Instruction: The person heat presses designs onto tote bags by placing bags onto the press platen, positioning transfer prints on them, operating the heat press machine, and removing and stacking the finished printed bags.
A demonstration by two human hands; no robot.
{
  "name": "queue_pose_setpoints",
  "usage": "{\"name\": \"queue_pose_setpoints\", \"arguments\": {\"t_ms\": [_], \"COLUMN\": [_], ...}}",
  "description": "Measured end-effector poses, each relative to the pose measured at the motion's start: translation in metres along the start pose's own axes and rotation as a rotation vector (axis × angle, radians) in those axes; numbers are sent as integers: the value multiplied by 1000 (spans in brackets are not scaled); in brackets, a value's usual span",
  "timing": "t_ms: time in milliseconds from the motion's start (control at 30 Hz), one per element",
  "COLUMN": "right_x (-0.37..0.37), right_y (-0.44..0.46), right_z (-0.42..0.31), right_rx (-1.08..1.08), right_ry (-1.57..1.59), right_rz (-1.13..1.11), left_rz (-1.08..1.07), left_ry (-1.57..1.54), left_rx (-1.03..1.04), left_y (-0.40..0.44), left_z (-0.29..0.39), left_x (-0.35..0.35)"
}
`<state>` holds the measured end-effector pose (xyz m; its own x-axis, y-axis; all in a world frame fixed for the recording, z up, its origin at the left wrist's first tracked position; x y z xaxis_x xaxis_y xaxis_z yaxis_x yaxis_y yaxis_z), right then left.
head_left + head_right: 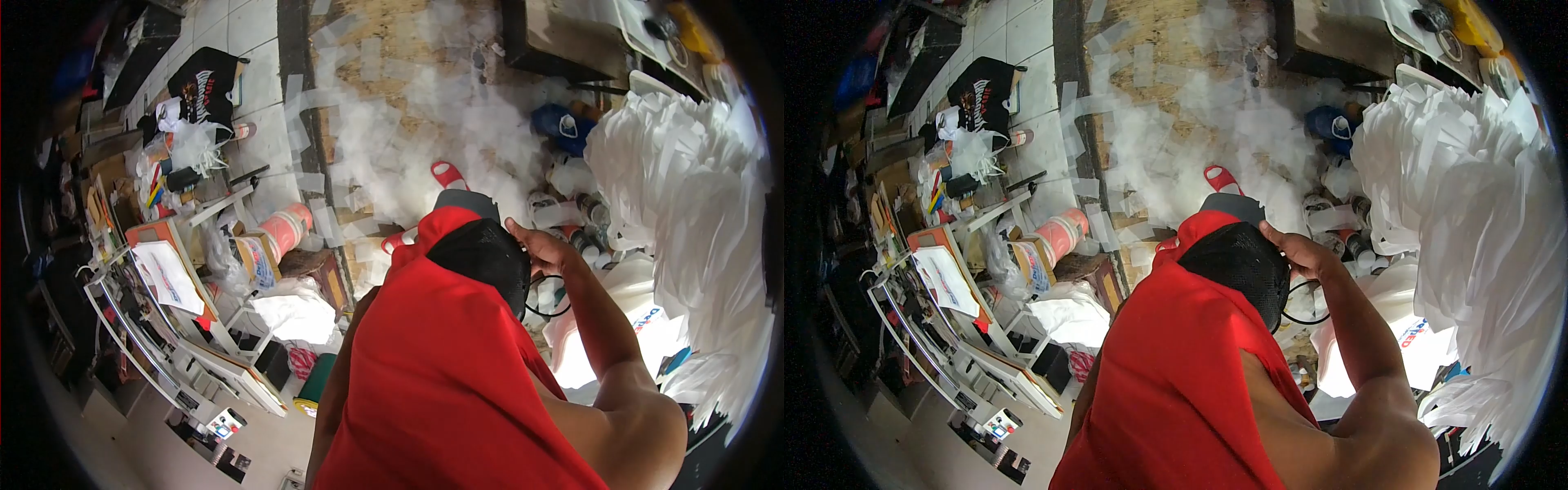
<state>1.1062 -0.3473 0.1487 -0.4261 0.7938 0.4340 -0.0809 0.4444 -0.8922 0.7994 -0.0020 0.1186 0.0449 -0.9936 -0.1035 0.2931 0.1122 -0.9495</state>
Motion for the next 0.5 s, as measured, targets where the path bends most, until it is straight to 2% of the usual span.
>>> {"name": "queue_pose_setpoints", "arguments": {"t_ms": [500], "right_x": [0], "right_y": [5], "right_z": [-6], "right_rx": [8], "right_ry": [-16], "right_rz": [-34], "left_rz": [-7], "left_ry": [-12], "left_rx": [9], "left_y": [4], "left_z": [7], "left_x": [-1]}}
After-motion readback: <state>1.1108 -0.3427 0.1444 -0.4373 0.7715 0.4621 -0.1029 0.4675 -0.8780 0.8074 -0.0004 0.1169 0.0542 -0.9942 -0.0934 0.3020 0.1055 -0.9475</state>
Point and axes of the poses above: each hand's wrist, its own y-axis towards the middle knuckle, its own x-axis out of the palm, z = x × y, the point moved 4 cm from there along y, towards the middle knuckle, and after that the axes turned 4 degrees about -x, right-handed, at the moved point
